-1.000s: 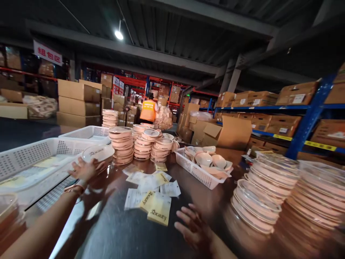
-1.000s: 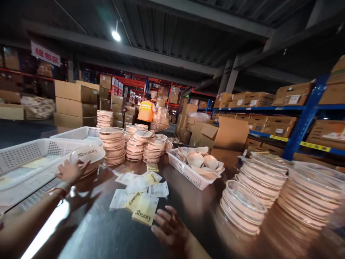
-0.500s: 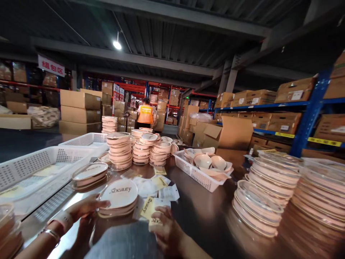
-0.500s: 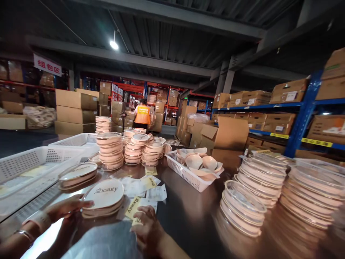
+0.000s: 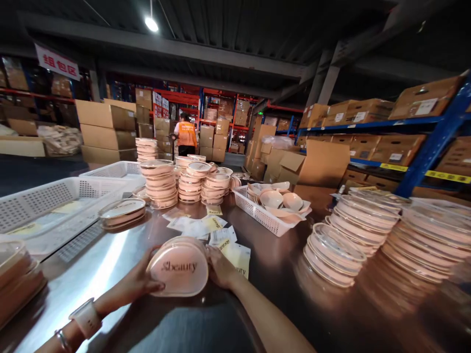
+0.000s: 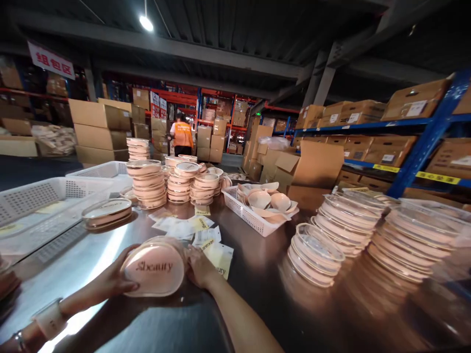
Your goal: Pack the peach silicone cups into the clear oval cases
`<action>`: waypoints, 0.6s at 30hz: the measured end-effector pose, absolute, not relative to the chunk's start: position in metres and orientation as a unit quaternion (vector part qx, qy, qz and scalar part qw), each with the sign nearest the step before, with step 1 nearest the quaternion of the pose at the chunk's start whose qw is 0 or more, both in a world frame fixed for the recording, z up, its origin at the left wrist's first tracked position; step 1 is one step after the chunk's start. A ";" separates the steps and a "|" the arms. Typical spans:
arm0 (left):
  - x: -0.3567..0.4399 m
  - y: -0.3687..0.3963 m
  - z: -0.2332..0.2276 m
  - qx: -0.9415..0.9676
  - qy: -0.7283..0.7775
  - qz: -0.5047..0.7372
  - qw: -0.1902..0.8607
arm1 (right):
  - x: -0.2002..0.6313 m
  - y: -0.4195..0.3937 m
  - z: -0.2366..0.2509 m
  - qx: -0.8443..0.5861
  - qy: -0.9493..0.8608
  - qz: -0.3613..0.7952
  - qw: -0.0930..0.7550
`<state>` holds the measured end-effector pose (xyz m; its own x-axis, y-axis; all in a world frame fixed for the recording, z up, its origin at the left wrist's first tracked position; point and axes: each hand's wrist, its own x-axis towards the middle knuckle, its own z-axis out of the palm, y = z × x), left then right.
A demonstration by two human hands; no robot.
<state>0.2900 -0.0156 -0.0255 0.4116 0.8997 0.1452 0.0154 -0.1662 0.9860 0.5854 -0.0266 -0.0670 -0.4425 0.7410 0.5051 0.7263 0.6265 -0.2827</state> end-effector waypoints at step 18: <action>0.333 -0.010 -0.002 0.752 0.254 0.195 0.576 | 0.580 -0.099 0.011 -0.326 -0.895 -0.203 0.228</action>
<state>0.3333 -0.0102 -0.0024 0.7953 0.6062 0.0001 0.1578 -0.2073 0.9655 0.5803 -0.0989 0.0109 -0.6831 0.4917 0.5399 0.6765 0.7047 0.2141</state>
